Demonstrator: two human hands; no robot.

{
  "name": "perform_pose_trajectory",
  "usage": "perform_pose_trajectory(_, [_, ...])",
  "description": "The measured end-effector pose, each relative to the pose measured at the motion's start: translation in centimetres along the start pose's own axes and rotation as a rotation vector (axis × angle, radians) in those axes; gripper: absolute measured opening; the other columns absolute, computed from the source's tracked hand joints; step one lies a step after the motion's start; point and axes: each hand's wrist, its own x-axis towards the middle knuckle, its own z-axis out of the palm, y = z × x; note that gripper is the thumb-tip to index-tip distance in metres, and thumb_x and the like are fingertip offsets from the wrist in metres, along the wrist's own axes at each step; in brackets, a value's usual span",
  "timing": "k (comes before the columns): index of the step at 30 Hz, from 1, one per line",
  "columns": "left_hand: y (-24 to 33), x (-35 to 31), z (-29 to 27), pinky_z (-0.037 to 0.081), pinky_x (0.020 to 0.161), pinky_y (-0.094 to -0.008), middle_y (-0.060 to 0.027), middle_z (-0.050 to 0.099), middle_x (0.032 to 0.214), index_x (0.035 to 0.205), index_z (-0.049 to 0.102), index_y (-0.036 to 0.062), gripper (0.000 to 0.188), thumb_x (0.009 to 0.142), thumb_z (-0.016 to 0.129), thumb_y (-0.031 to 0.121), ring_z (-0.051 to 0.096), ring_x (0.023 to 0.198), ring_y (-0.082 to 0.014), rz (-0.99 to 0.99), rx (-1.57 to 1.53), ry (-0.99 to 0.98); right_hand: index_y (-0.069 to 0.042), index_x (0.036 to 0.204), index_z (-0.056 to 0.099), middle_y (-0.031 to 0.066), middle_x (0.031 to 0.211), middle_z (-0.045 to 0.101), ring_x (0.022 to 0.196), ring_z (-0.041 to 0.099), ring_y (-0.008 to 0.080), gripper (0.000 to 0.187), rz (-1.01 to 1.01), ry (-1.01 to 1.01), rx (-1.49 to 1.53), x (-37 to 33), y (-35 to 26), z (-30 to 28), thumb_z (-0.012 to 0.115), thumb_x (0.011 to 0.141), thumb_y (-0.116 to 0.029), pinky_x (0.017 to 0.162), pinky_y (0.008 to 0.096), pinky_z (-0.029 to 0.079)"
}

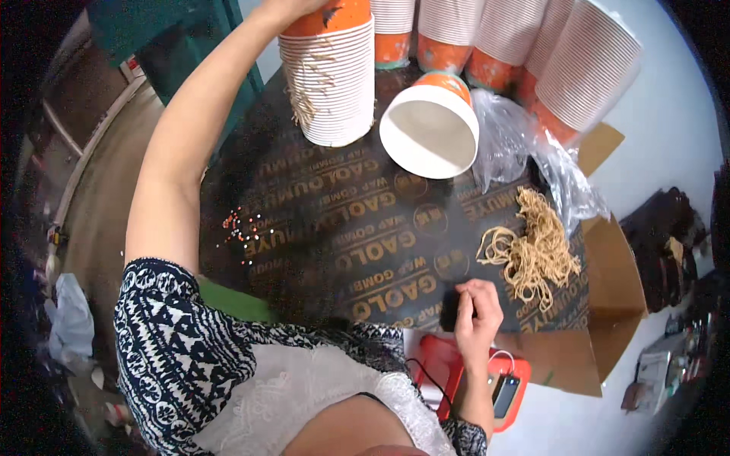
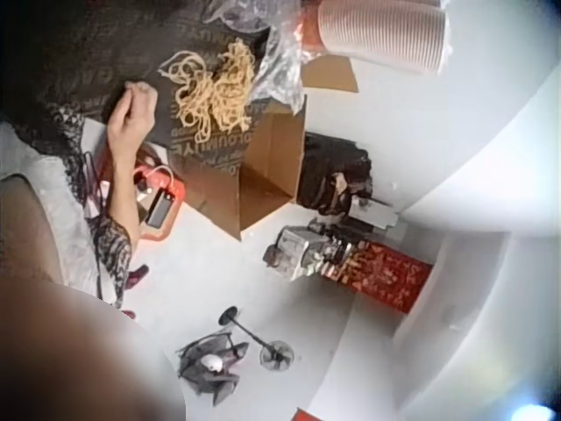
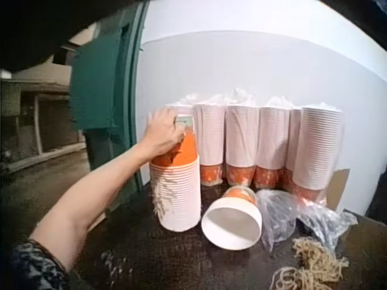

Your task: Attaching elastic strings to paper bowls by threading them through holes and tying them.

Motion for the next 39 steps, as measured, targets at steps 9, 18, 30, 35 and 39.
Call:
perform_pose_trajectory(9, [7.6, -10.5, 0.9, 0.048, 0.088, -0.0429, -0.0187, 0.061, 0.1, 0.107, 0.062, 0.0004, 0.034, 0.084, 0.067, 0.025, 0.062, 0.096, -0.0339, 0.285, 0.008, 0.119, 0.003, 0.093, 0.061, 0.0147, 0.09, 0.063, 0.08, 0.063, 0.026, 0.007, -0.014, 0.008, -0.069, -0.3, 0.5, 0.0, 0.055, 0.088, 0.003, 0.071, 0.0319, 0.049])
perform_pose_trajectory(18, [13.5, -14.8, 4.4, 0.048, 0.077, -0.0454, -0.0161, 0.056, 0.09, 0.096, 0.05, 0.0014, 0.024, 0.081, 0.067, 0.009, 0.059, 0.088, -0.0349, -0.031, -0.502, -0.179, 0.003, 0.093, 0.064, 0.0137, 0.087, 0.063, 0.078, 0.061, 0.0229, 0.009, 0.057, -0.009, -0.063, 0.5, -0.1, 0.2, 0.058, 0.09, -0.004, 0.071, 0.0312, 0.049])
perform_pose_trajectory(30, [14.0, -16.8, 2.3, 0.049, 0.069, -0.0473, -0.0184, 0.058, 0.08, 0.086, 0.052, 0.0011, 0.012, 0.079, 0.061, 0.002, 0.061, 0.077, -0.0387, -0.143, -0.583, -0.177, 0.003, 0.118, 0.052, 0.0144, 0.099, 0.059, 0.091, 0.059, 0.0231, 0.039, -0.032, 0.168, -0.18, 13.6, 3.3, 5.0, 0.067, 0.087, -0.013, 0.082, 0.0337, 0.049])
perform_pose_trajectory(35, [13.1, -17.3, 0.4, 0.049, 0.069, -0.0482, -0.0195, 0.059, 0.076, 0.085, 0.052, 0.0003, 0.011, 0.079, 0.061, 0.002, 0.061, 0.075, -0.0398, -0.162, -0.582, -0.216, 0.003, 0.101, 0.056, 0.0187, 0.09, 0.061, 0.084, 0.062, 0.0331, 0.024, -0.049, 0.163, -0.184, 15.7, 3.1, 6.7, 0.067, 0.087, -0.013, 0.074, 0.0421, 0.048])
perform_pose_trajectory(39, [12.6, -17.0, 0.6, 0.049, 0.066, -0.0494, -0.0222, 0.061, 0.072, 0.086, 0.053, -0.0006, 0.008, 0.08, 0.058, 0.002, 0.063, 0.071, -0.0414, -0.205, -0.575, -0.311, 0.001, 0.096, 0.056, 0.0208, 0.077, 0.063, 0.072, 0.064, 0.0381, 0.018, -0.045, 0.193, -0.243, 16.0, 3.1, 7.4, 0.065, 0.087, -0.011, 0.066, 0.0452, 0.049])
